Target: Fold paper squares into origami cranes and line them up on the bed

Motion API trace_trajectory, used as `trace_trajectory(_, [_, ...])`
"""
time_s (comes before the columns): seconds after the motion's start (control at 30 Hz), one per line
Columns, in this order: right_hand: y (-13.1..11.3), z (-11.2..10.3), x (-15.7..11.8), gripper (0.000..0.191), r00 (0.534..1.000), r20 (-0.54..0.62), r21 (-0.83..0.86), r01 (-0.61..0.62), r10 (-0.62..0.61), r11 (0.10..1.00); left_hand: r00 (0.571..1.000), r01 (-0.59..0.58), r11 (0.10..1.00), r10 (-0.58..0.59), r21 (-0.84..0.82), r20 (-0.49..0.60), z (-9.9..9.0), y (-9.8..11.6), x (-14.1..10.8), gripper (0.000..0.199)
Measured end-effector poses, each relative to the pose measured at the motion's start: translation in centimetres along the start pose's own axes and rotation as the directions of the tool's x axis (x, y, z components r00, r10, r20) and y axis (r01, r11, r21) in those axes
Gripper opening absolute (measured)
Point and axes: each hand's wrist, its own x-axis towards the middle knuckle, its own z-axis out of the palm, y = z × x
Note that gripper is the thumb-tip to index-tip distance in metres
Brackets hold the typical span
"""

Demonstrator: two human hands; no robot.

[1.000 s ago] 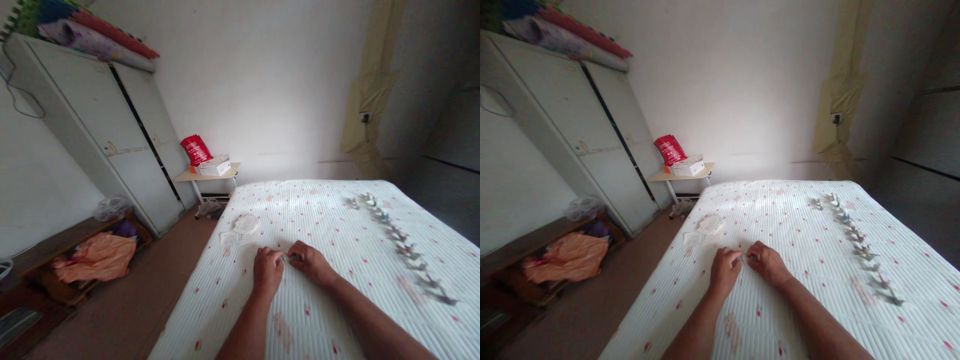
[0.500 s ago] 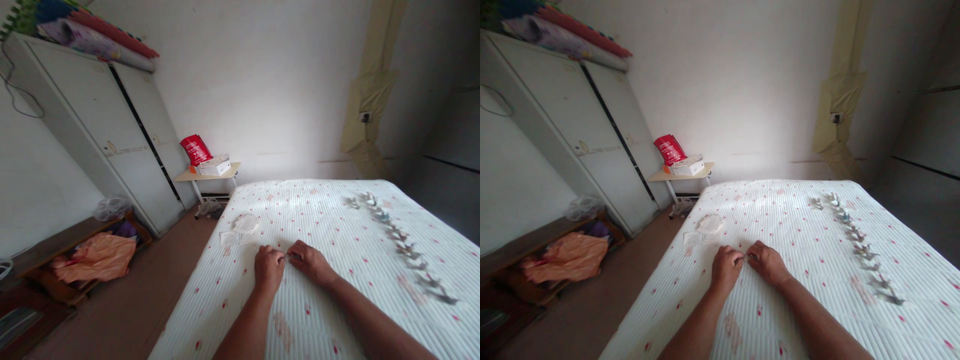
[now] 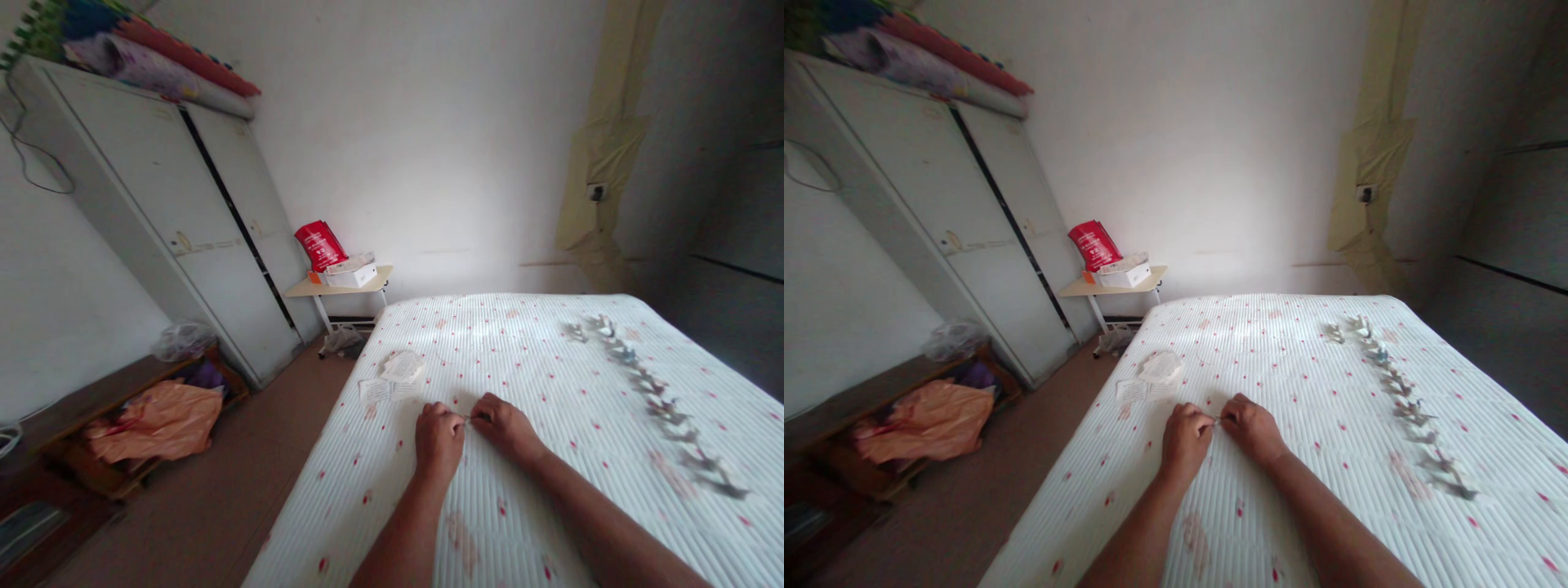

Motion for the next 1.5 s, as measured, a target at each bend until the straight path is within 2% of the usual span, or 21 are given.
trace_trajectory(0.2, [-0.5, 0.1, 0.3, 0.014, 0.992, 0.003, -0.043, -0.122, 0.122, 0.992, 1.000, 0.001, 1.000, -0.001, -0.017, 0.021, -0.2, 0.1, -0.2, 0.018])
trace_trajectory(0.6, [-0.7, 1.1, 0.8, 0.014, 0.977, -0.048, -0.171, -0.214, 0.208, 0.962, 1.000, -0.004, 1.000, 0.004, 0.030, 0.013, -0.1, 0.1, -0.2, 0.019])
trace_trajectory(0.83, [-0.9, 0.7, 1.0, 0.013, 0.977, -0.020, -0.157, -0.214, 0.213, 0.964, 1.000, -0.017, 1.000, 0.017, -0.006, -0.001, -0.2, 0.0, -0.7, 0.020])
trace_trajectory(0.97, [-1.2, 0.3, 1.1, 0.012, 0.966, 0.019, -0.149, -0.253, 0.258, 0.956, 0.999, -0.034, 0.999, 0.034, -0.010, -0.001, -0.4, 0.1, -1.1, 0.028])
trace_trajectory(1.27, [-0.8, 0.1, 1.8, 0.013, 0.962, 0.098, -0.190, -0.232, 0.253, 0.954, 0.996, -0.061, 0.994, 0.055, 0.087, 0.076, -0.5, 0.2, -1.4, 0.033])
trace_trajectory(1.5, [-1.0, -0.1, 2.1, 0.013, 0.951, 0.117, -0.201, -0.259, 0.285, 0.945, 0.993, -0.084, 0.986, 0.070, 0.142, 0.099, -0.8, 0.6, -1.6, 0.032])
